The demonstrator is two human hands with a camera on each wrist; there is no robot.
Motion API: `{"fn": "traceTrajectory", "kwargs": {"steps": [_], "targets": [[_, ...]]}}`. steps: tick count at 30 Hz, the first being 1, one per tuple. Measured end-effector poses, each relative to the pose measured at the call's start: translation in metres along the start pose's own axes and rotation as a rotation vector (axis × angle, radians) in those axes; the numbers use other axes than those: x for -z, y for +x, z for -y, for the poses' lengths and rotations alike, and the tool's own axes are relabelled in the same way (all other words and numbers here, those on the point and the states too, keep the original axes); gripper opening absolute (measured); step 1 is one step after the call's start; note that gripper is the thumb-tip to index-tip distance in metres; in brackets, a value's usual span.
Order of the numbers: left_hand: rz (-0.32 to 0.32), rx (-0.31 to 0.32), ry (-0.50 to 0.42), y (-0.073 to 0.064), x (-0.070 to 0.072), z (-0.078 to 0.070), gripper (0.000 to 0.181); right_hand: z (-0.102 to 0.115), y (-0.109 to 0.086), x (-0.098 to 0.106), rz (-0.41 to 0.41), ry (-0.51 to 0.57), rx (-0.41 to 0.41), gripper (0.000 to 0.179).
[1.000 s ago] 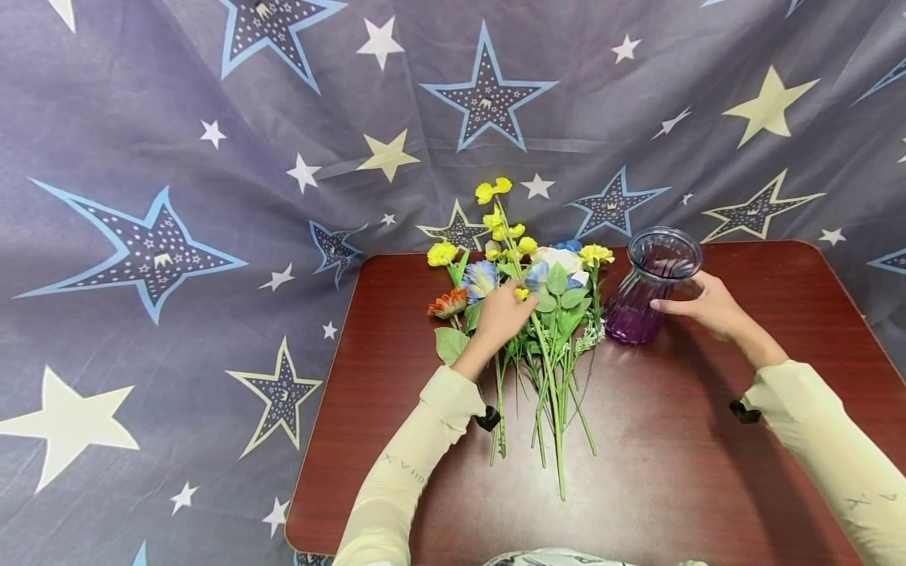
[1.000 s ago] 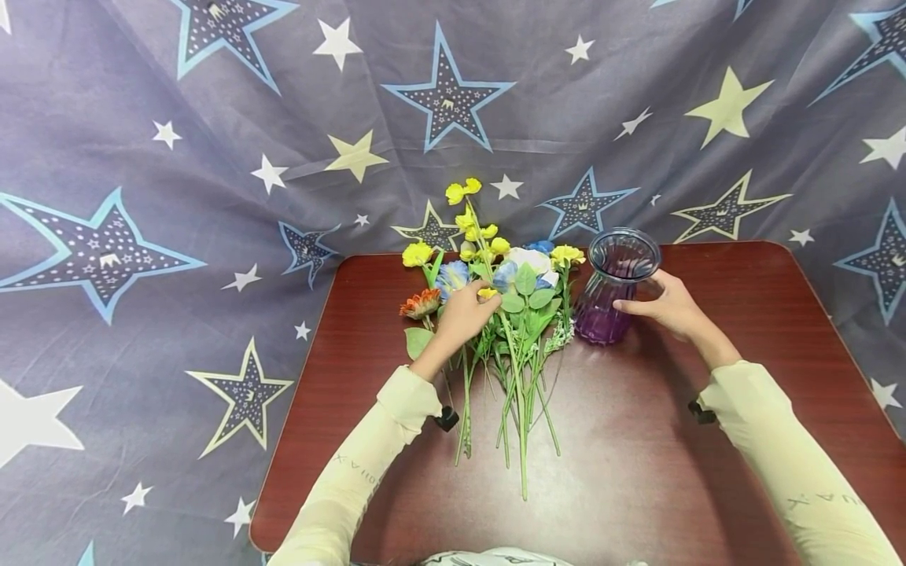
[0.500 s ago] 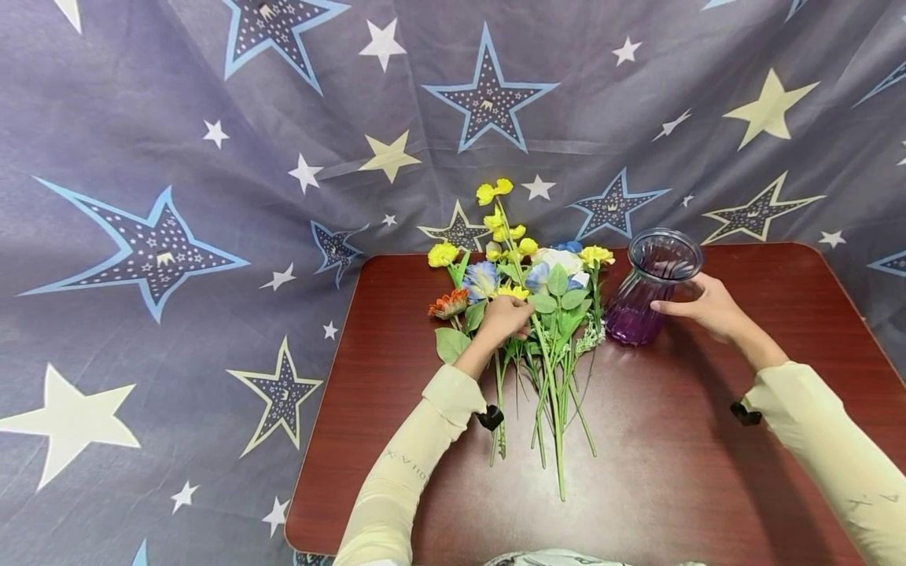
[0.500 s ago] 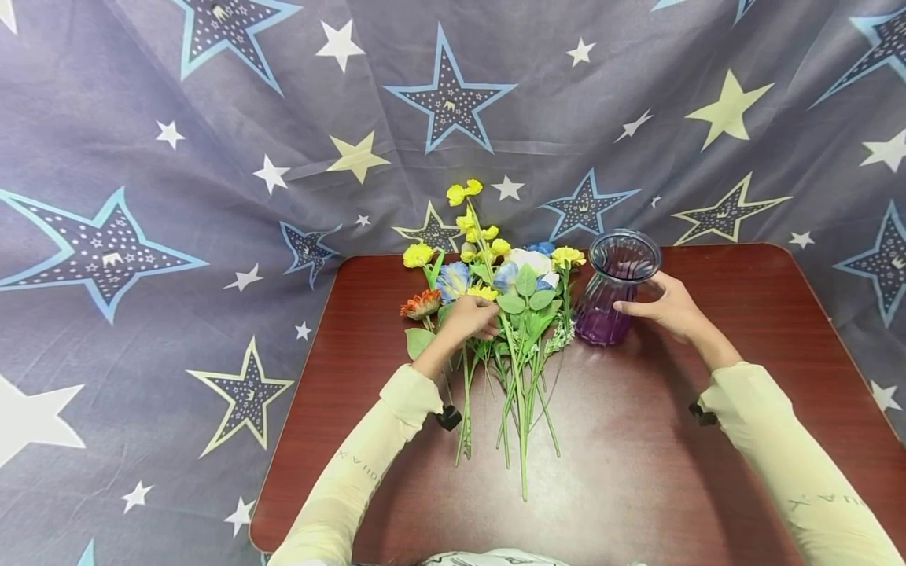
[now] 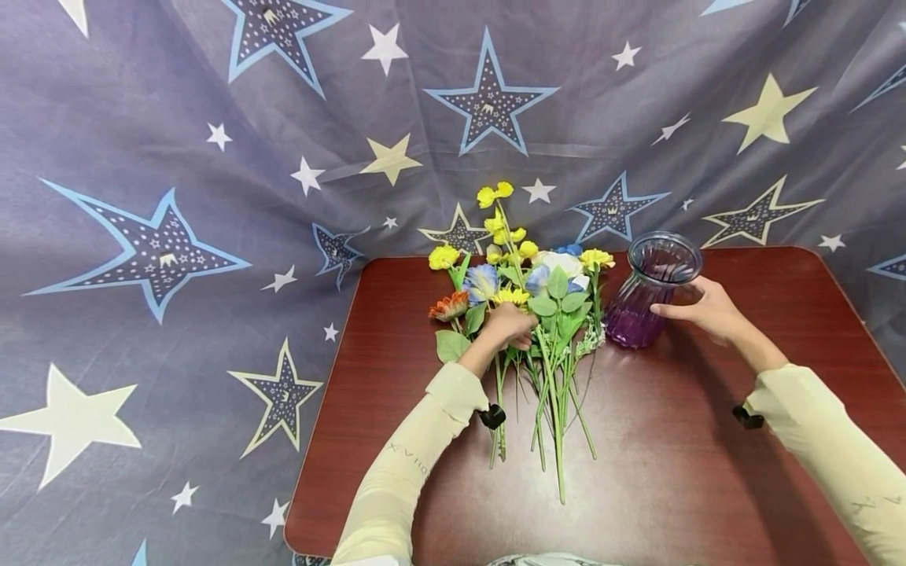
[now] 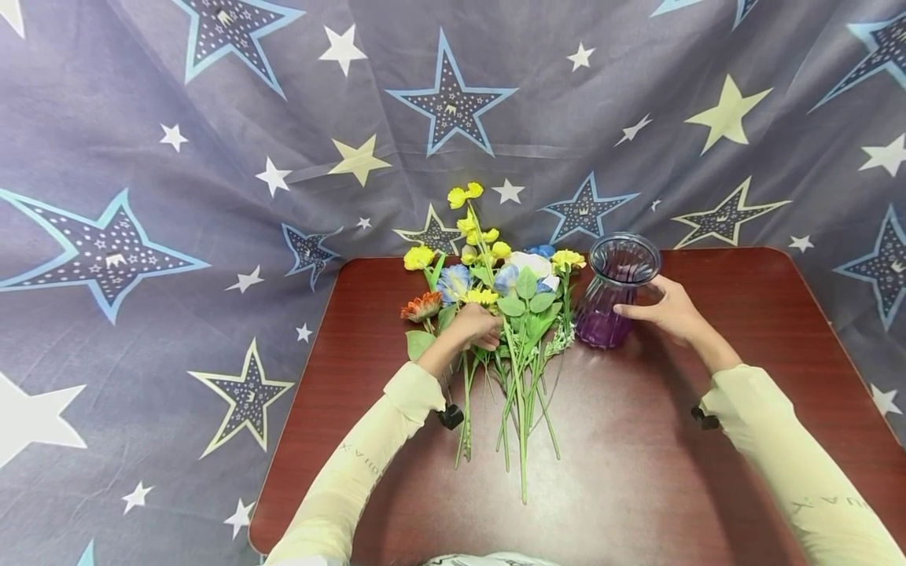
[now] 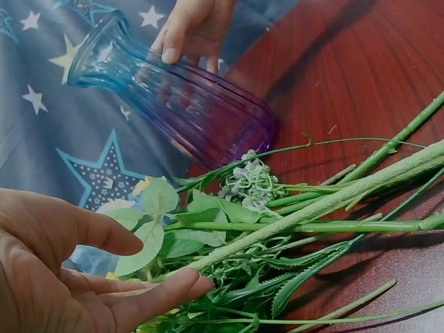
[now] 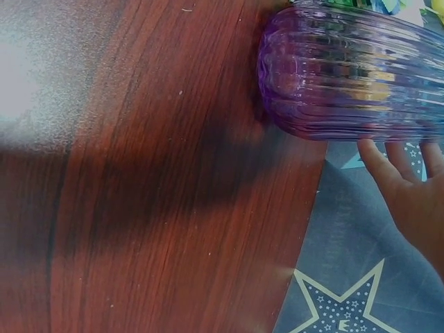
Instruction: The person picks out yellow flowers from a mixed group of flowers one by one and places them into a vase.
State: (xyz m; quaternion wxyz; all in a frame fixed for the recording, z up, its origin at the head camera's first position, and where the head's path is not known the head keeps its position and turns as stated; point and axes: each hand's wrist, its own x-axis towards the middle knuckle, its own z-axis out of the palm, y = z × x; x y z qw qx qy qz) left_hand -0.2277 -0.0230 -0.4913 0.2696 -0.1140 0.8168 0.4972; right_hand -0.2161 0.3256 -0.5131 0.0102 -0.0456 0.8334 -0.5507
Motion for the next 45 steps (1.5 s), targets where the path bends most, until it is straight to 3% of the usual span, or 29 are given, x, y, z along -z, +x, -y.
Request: {"fn": "traceTrajectory", "kwargs": {"steps": [11, 25, 30, 37, 45], "targets": [[-0.009, 0.020, -0.028, 0.009, -0.008, 0.004, 0.036, -0.003, -0.003, 0.002, 0.012, 0.006, 0.021, 0.056], [-0.013, 0.042, -0.048, 0.010, -0.019, 0.015, 0.021, -0.005, -0.011, 0.001, 0.017, -0.035, 0.036, 0.052], [-0.016, 0.042, -0.049, 0.013, -0.018, 0.016, 0.024, -0.004, -0.009, 0.001, 0.023, -0.029, 0.047, 0.058], [-0.027, 0.037, -0.052, 0.017, -0.016, 0.014, 0.007, -0.003, -0.004, 0.001, 0.020, -0.019, 0.060, 0.058], [-0.061, 0.046, -0.069, 0.016, -0.018, 0.012, 0.005, -0.004, -0.003, 0.001, 0.013, -0.026, 0.061, 0.054]]}}
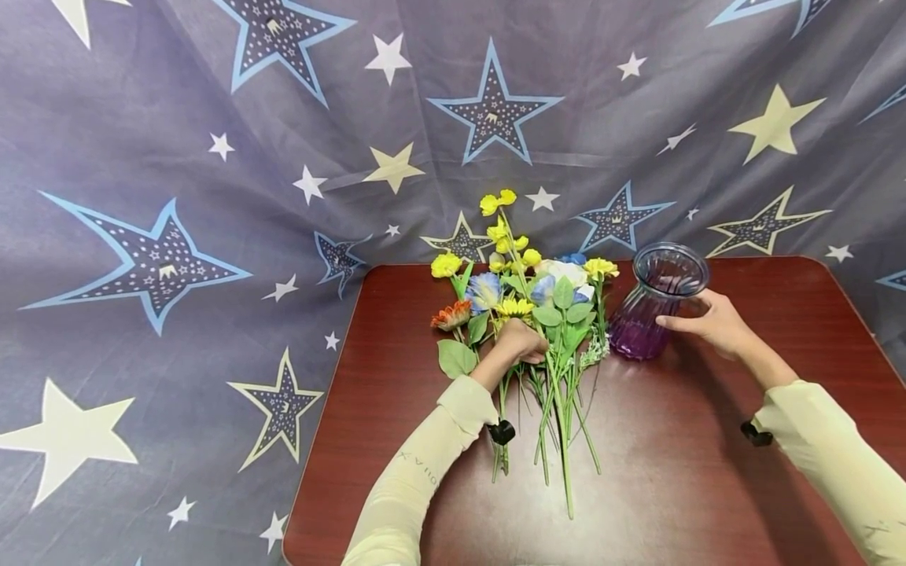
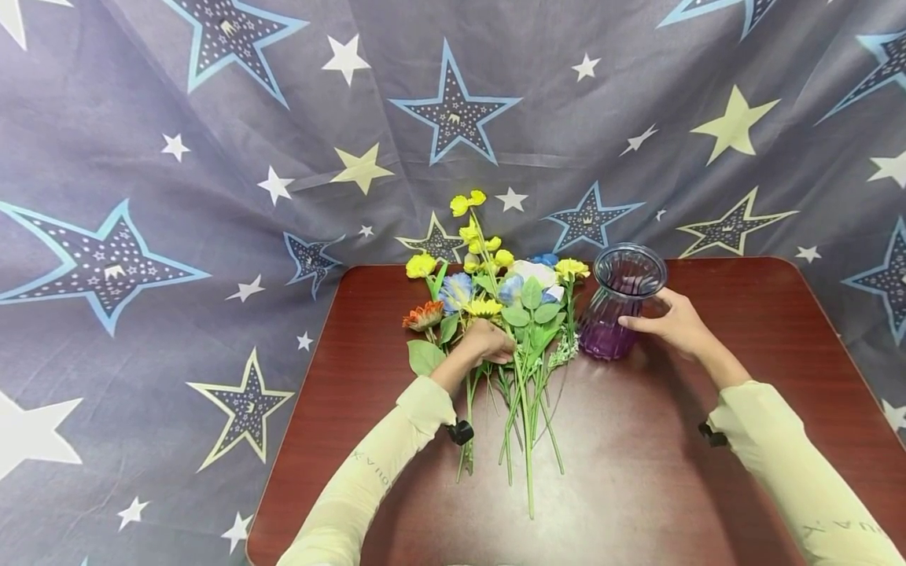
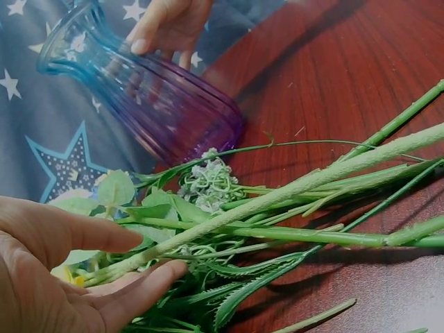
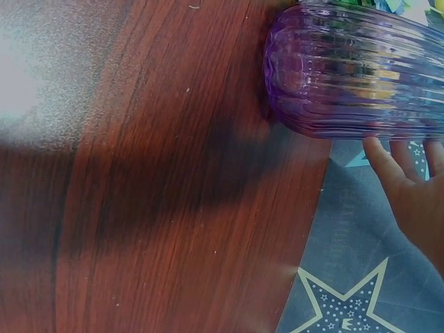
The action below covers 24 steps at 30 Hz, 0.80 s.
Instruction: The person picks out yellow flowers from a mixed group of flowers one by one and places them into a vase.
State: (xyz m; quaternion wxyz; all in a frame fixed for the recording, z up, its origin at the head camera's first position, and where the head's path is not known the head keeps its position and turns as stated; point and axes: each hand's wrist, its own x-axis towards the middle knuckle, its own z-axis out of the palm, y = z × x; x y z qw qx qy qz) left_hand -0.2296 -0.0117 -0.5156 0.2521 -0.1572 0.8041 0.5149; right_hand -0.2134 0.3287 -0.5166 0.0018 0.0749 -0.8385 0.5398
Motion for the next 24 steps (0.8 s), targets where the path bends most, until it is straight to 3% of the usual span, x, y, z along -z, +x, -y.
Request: {"fn": "traceTrajectory", "kwargs": {"steps": [12, 18, 24], "targets": [[-0.076, -0.005, -0.019, 0.0009, -0.0028, 0.0007, 0.010, -0.0022, 0.0008, -0.0009, 0.000, 0.010, 0.000, 0.054], [-0.069, -0.024, -0.014, 0.0012, -0.0020, 0.0011, 0.028, -0.0007, -0.0008, -0.0004, 0.004, 0.010, -0.008, 0.052], [-0.055, -0.047, -0.044, -0.0041, -0.0011, 0.0005, 0.029, 0.0002, -0.0009, -0.0013, 0.011, 0.010, -0.004, 0.052]]}}
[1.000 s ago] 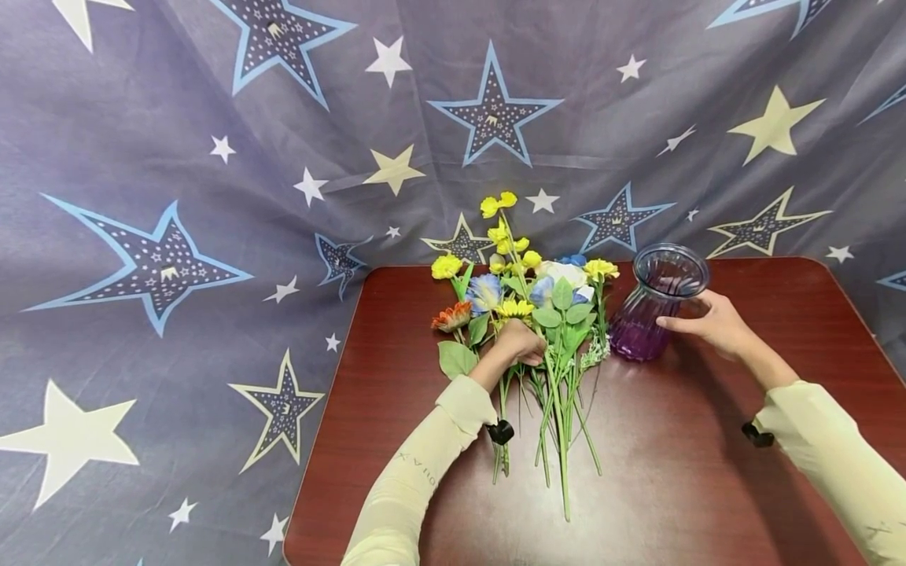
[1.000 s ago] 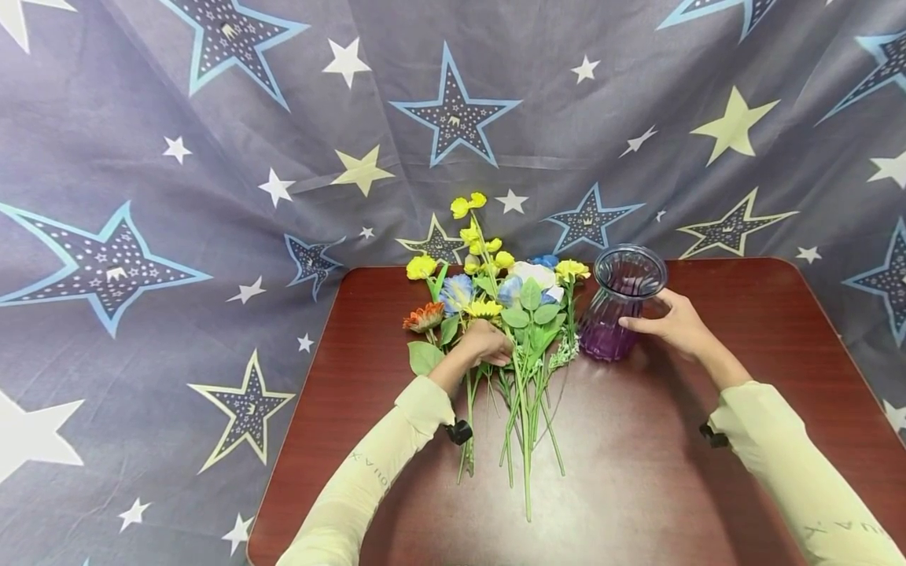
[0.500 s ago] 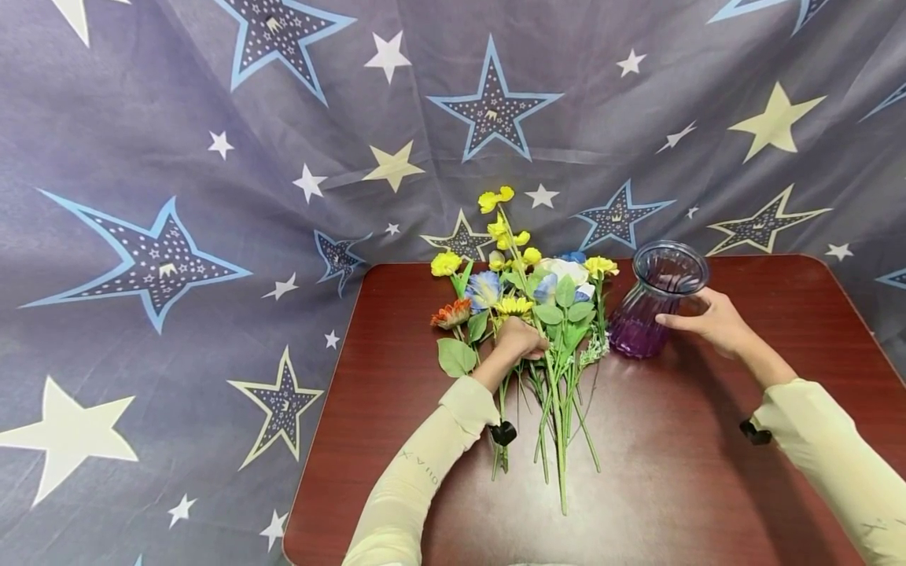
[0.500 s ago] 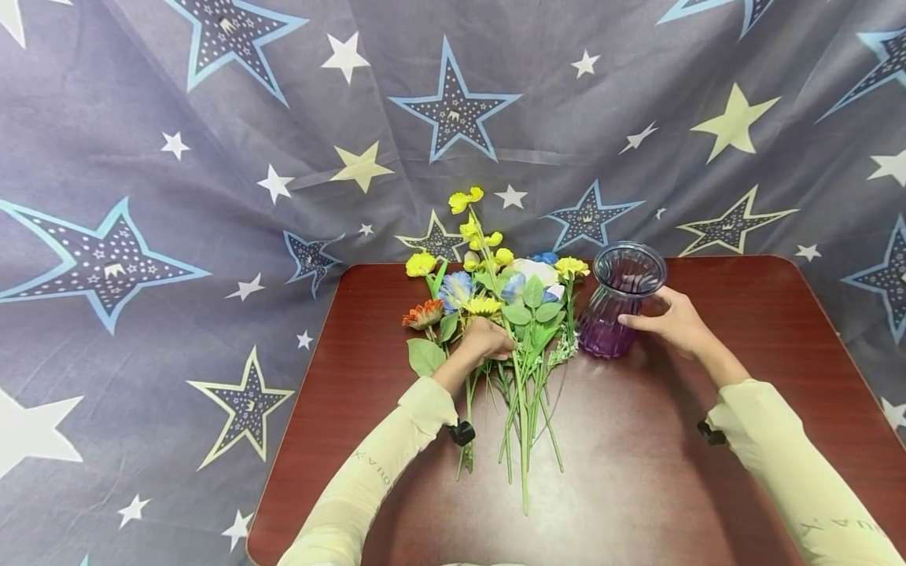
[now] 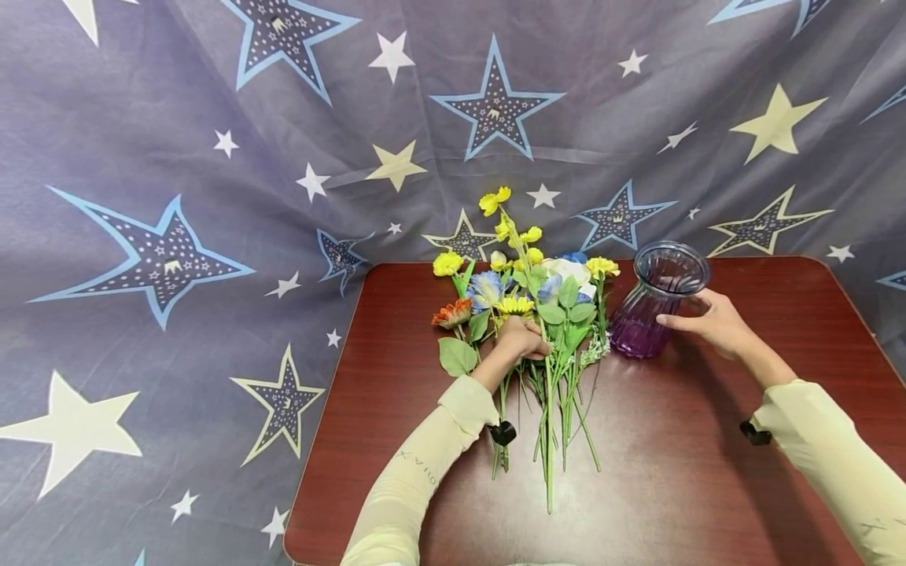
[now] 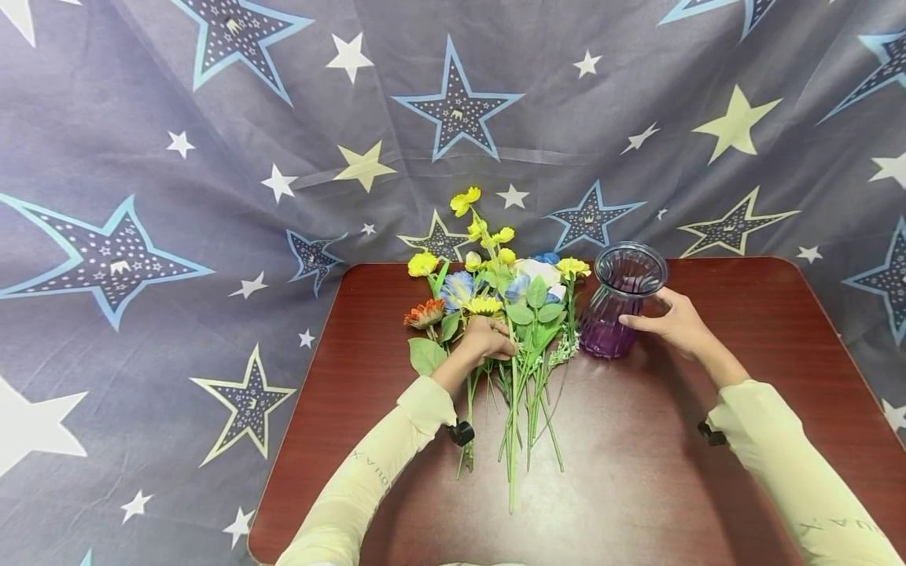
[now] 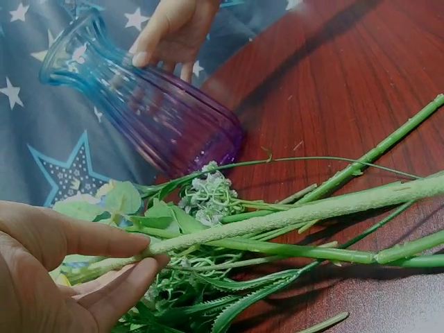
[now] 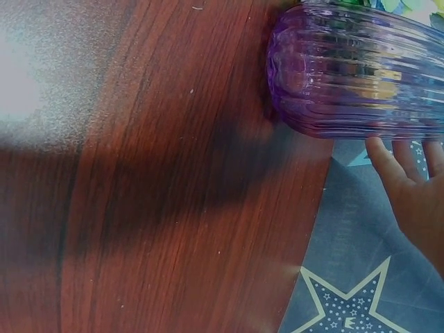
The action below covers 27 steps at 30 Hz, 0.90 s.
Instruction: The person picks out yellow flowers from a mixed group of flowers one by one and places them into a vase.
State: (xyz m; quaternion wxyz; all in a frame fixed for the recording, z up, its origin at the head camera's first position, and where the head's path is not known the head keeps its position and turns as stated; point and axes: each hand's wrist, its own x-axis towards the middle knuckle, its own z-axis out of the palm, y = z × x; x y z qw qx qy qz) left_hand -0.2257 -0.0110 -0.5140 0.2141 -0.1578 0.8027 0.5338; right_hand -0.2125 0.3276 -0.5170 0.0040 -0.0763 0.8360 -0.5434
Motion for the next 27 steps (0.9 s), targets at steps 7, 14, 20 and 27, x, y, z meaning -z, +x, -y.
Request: {"fn": "traceTrajectory", "kwargs": {"steps": [7, 14, 20, 27], "targets": [[0.038, 0.011, -0.035, -0.0052, 0.0007, -0.0017, 0.039, -0.0012, -0.0001, -0.0006, 0.000, 0.008, 0.004, 0.053], [0.024, 0.009, -0.048, -0.0049, -0.0007, -0.0015, 0.035, -0.0016, 0.0006, -0.0004, -0.007, -0.004, 0.006, 0.054], [0.030, 0.013, -0.035, -0.0042, -0.0012, -0.0016, 0.034, 0.0000, 0.0008, -0.0009, -0.009, -0.007, 0.003, 0.051], [0.083, -0.008, -0.043, -0.0077, -0.0007, -0.0012, 0.040, 0.0009, -0.0011, -0.0008, -0.006, -0.004, -0.002, 0.050]]}}
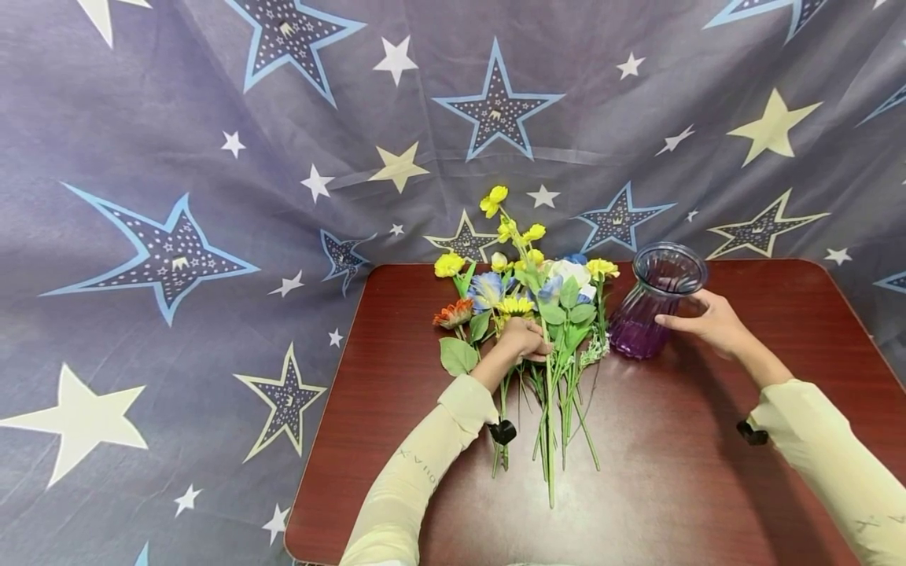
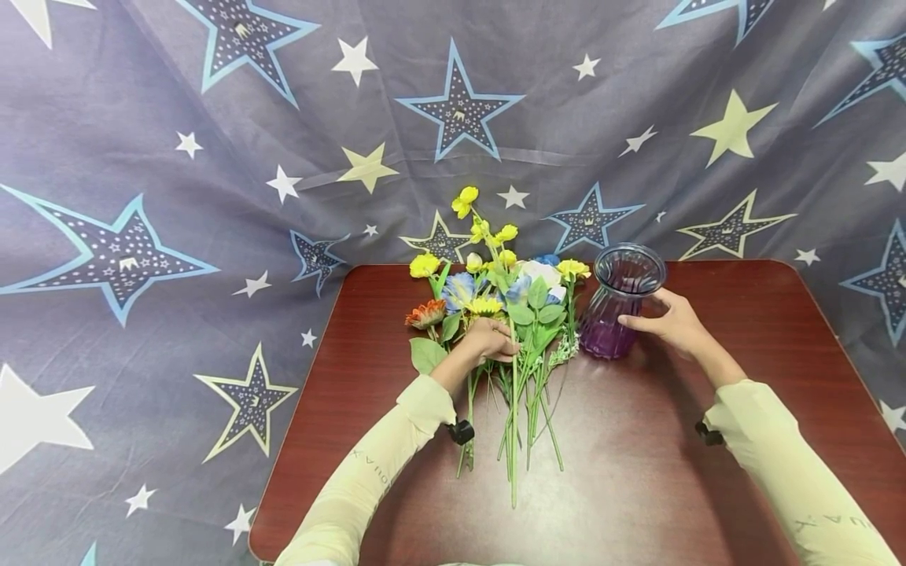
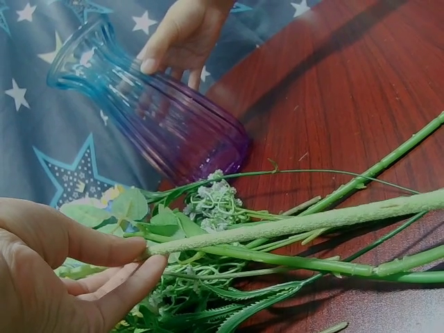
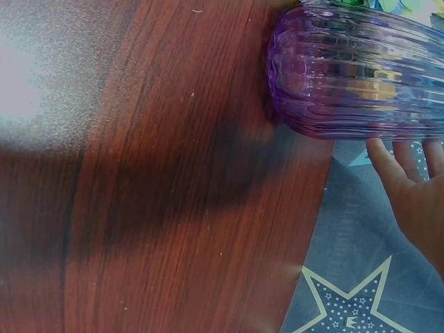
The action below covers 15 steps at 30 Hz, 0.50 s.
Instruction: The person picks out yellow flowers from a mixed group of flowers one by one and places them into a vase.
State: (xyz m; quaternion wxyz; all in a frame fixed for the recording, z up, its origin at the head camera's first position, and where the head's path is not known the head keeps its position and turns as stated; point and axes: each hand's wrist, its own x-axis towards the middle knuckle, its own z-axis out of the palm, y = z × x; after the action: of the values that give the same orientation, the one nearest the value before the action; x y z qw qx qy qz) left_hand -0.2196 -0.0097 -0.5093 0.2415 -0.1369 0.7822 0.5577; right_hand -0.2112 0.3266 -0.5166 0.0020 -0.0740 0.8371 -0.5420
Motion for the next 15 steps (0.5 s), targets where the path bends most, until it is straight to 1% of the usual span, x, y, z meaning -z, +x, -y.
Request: {"fn": "traceTrajectory", "kwargs": {"steps": [3, 10, 15], "targets": [[0.027, -0.009, -0.017, -0.0012, 0.0008, 0.0010, 0.039, -0.0017, -0.0007, -0.0006, 0.002, 0.008, 0.002, 0.050], [0.123, -0.052, -0.060, -0.0029, 0.0033, 0.0027, 0.035, -0.0062, 0.0006, -0.0009, -0.003, 0.010, 0.002, 0.052], [0.142, -0.079, -0.068, -0.0024, 0.0027, 0.0029, 0.039, -0.0083, 0.0034, -0.0003, -0.002, 0.018, -0.004, 0.053]]}}
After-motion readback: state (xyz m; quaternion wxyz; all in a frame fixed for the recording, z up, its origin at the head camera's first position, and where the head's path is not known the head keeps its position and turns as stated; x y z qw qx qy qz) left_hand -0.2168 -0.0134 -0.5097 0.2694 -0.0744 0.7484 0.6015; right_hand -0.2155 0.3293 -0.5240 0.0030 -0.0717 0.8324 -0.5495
